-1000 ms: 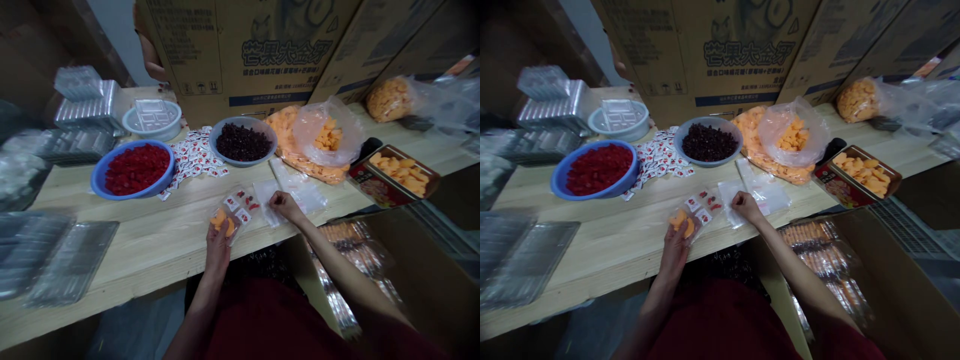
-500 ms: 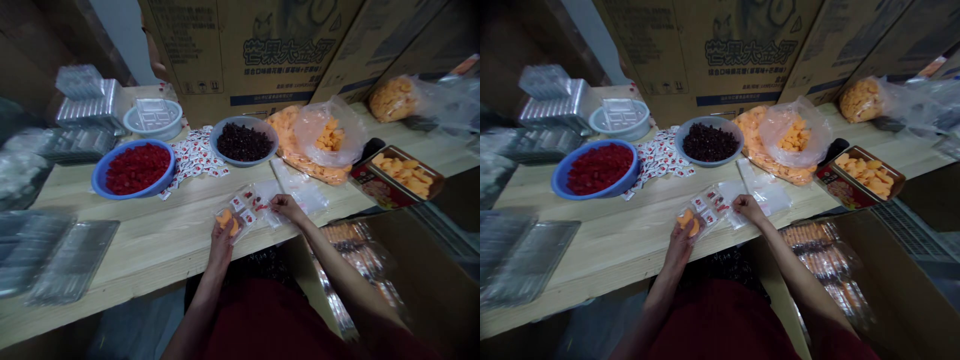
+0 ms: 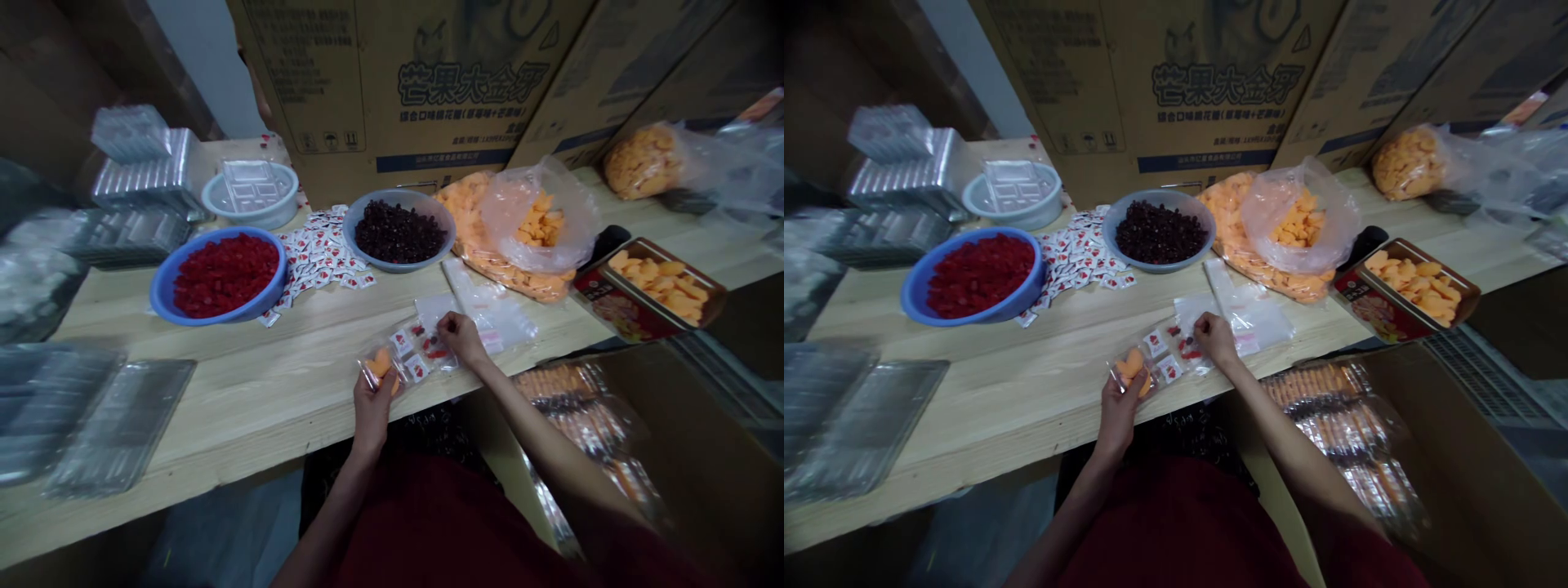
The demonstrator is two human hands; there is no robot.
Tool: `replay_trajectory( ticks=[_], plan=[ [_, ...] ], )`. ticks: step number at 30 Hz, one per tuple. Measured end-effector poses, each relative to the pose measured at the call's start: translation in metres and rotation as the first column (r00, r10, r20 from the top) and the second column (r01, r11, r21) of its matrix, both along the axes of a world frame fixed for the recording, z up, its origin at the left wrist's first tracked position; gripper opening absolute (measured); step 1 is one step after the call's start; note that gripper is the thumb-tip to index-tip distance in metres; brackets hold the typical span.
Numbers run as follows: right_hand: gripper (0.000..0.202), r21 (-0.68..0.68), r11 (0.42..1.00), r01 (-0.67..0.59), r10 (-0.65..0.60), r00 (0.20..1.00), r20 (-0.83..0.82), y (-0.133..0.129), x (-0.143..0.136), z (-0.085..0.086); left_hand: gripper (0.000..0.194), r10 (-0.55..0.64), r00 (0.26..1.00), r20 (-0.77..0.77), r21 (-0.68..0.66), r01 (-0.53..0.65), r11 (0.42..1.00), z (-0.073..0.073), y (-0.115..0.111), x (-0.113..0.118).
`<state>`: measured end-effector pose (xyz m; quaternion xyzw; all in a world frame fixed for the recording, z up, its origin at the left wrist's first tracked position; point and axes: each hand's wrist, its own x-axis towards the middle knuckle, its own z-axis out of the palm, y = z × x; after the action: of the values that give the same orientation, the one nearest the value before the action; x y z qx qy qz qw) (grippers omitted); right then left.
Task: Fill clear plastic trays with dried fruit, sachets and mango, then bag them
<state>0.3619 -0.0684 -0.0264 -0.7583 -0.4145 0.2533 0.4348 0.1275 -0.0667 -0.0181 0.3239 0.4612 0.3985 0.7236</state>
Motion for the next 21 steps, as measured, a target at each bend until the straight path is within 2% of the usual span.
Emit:
replay_trajectory(
  ticks=[9, 15, 21],
  plan=[
    [0.007, 0.096, 0.993, 0.070, -0.081, 0.990, 0.117, -0.008, -0.011, 0.019, 0.044, -0.128, 0.990, -0.052, 0.113, 0.133, 0.985, 0.012, 0.000, -0.004],
    [0.011, 0.106, 0.988, 0.109, -0.122, 0.984, 0.129, 0.000, -0.008, 0.017, 0.049, -0.200, 0.973, -0.114, 0.154, 0.216, 0.964, 0.015, 0.004, -0.003],
    [0.016, 0.085, 0.996, -0.014, -0.001, 0.985, 0.170, 0.009, 0.007, 0.025, 0.046, -0.252, 0.957, -0.144, 0.198, 0.278, 0.940, 0.014, 0.013, -0.006]
  ],
)
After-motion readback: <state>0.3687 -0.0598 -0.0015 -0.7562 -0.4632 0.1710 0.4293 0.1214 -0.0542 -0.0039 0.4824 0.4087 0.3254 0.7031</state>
